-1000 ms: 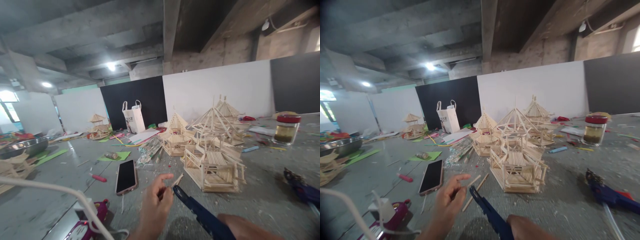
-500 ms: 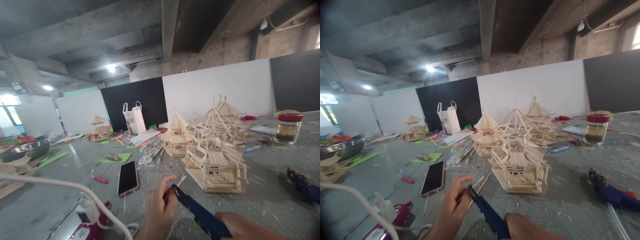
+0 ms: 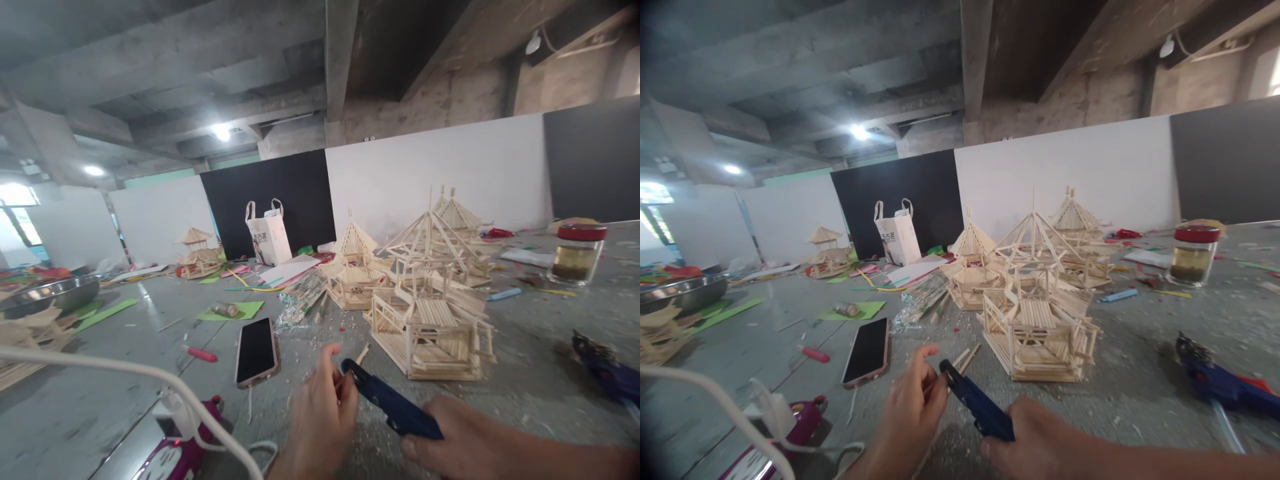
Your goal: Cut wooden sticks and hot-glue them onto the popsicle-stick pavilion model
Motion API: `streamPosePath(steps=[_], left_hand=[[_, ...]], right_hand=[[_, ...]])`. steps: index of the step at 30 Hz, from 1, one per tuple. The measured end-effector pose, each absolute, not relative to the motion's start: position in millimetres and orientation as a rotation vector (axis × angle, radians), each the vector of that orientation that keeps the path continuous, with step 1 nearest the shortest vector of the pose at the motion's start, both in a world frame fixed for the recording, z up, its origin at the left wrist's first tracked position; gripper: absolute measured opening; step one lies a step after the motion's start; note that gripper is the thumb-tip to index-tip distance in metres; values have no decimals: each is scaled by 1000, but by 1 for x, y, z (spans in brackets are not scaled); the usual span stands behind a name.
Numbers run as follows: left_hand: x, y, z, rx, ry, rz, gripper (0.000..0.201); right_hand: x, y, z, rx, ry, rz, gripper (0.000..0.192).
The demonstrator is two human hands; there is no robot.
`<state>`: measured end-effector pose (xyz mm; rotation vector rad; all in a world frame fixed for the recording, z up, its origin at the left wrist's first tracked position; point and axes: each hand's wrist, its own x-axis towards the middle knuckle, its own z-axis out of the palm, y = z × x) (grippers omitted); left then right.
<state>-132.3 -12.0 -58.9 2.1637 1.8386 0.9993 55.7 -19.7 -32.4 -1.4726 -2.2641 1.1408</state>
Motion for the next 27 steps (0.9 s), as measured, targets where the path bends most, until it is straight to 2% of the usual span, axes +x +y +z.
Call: streamPosePath(steps=[4,9,16,20,27], left_hand=[[-130,-18,-53,2294,2070,544,22],[-130,-23,-63,2517,2080,204,28],[-128,-22,-69,2566,2006,101,33],[-125,-20,-68,2575,2044,4,36],[-119,-29,-69,2683,2034,48,41]], right_hand=[[46,-10,-42,-1642,-2154,1458,38],[44,-5,-54,-1726,-2012,1678,33],[47,8,-55,-1743,-2038,1935,45],[46,7,-47,-1896,-1996,1885,54],[55,9,-67,-1700,-1907,2049,41]])
